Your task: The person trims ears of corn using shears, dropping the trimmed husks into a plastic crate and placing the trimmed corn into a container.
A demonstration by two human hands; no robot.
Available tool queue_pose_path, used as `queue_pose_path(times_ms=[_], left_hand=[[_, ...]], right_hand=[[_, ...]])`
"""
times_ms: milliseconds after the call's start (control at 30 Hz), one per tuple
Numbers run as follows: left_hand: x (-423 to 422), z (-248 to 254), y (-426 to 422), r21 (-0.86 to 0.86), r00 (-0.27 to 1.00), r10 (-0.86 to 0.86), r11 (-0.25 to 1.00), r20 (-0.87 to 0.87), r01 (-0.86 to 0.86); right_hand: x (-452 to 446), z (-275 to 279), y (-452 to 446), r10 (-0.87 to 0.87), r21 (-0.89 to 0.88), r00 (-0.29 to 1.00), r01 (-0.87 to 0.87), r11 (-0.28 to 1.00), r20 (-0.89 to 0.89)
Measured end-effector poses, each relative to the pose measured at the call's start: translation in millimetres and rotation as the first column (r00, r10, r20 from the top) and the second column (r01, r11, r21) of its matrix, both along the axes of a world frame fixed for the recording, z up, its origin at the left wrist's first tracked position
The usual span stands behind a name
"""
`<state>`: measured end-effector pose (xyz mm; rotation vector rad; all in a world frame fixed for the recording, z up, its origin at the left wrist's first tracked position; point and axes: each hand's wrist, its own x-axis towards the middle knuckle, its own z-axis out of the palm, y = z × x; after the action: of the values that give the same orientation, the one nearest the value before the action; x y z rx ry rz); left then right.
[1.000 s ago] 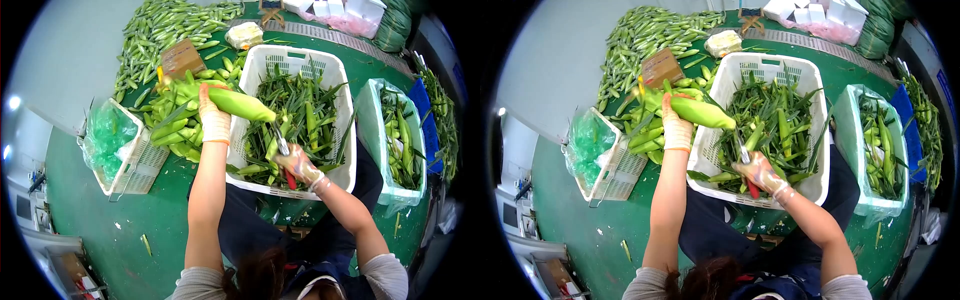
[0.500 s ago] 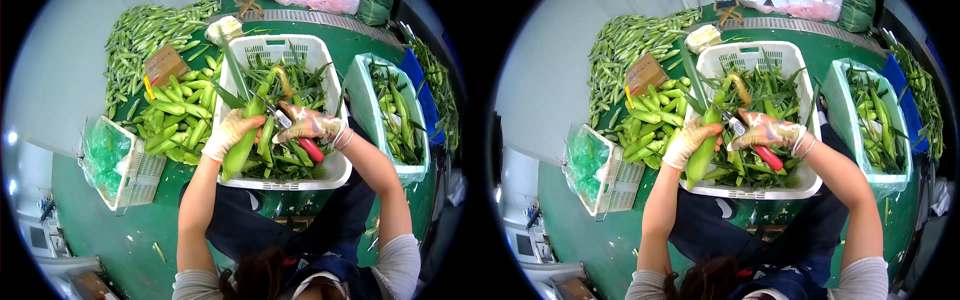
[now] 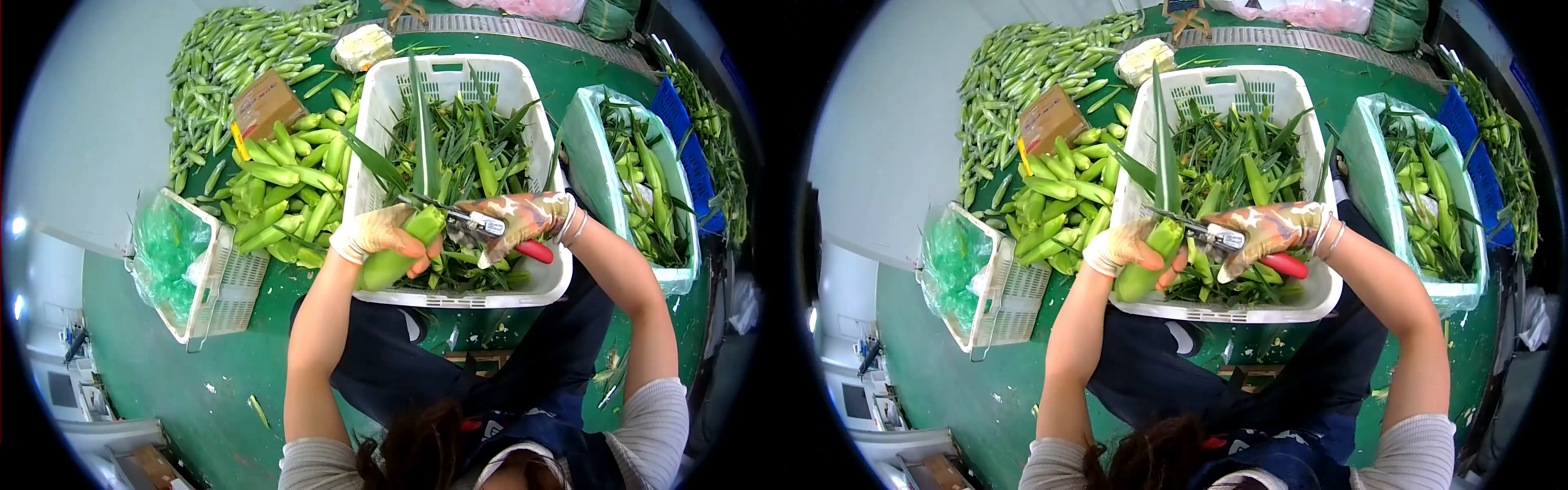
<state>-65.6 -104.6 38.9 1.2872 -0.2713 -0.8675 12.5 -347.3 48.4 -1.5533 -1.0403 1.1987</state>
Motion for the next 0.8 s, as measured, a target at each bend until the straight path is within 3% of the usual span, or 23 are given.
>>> queue_pose_path(times_ms=[33,67,100,167,233,300,333,367,433,467,500,533,600,633,700,767,800], left_hand=[[-4,-3,0,0.001,1.000,0.000,1.000,0.000,0.000],[-7,-7,1,-0.087,0.994,0.100,0.991,-0.042,-0.103],[-8,-8,2,-0.171,0.977,0.194,0.963,-0.085,-0.206],[-6,-9,8,-0.107,0.933,0.358,0.930,0.042,-0.352],[0,2,8,0.106,0.875,0.416,0.886,0.246,-0.451],[6,-20,10,0.175,0.740,0.442,0.788,0.507,-0.590],[8,-26,12,0.271,0.701,0.277,0.781,0.657,-0.563],[10,-32,14,0.351,0.623,0.104,0.749,0.775,-0.562],[5,-15,-9,0.098,0.689,0.474,0.782,0.548,-0.615],[2,-6,-12,0.047,0.715,0.478,0.815,0.510,-0.578],[8,-22,-10,0.067,0.691,0.410,0.831,0.595,-0.552],[9,-24,-12,0.016,0.724,0.413,0.863,0.553,-0.505],[11,-18,-8,0.138,0.675,0.259,0.869,0.691,-0.475],[11,-8,-6,0.317,0.595,0.057,0.804,0.801,-0.504],[8,7,-13,0.541,0.653,-0.115,0.675,0.748,-0.501],[11,-10,-18,0.514,0.610,-0.113,0.668,0.784,-0.538],[12,-9,-23,0.492,0.510,-0.160,0.605,0.845,-0.626]], right_hand=[[0,3,2,0.087,0.024,0.996,-0.087,0.996,-0.026],[-3,11,-1,-0.085,-0.097,0.996,0.084,0.992,-0.008],[-8,7,1,-0.252,-0.032,0.952,0.250,0.968,-0.172],[-9,0,7,-0.554,0.023,0.780,0.584,0.811,-0.291],[-1,-1,12,-0.580,0.109,0.809,0.588,0.802,-0.098],[-5,8,23,-0.579,0.097,0.787,0.607,0.789,-0.212],[-12,14,34,-0.636,0.133,0.735,0.673,0.728,-0.237],[-10,16,42,-0.645,0.118,0.757,0.653,0.748,-0.105],[-13,37,43,-0.563,0.049,0.825,0.565,0.824,-0.041],[-6,26,44,-0.530,0.046,0.845,0.533,0.845,-0.064],[-4,25,41,-0.519,0.118,0.848,0.508,0.853,0.109],[-4,26,39,-0.516,0.182,0.809,0.483,0.857,0.282],[-12,40,37,-0.505,0.070,0.830,0.504,0.861,0.237],[-18,43,34,-0.520,0.006,0.837,0.527,0.850,0.173],[-14,18,30,-0.534,0.110,0.753,0.537,0.836,0.385],[-24,0,28,-0.650,0.080,0.725,0.651,0.755,0.229],[-24,-16,23,-0.711,0.114,0.696,0.702,0.703,0.100]])
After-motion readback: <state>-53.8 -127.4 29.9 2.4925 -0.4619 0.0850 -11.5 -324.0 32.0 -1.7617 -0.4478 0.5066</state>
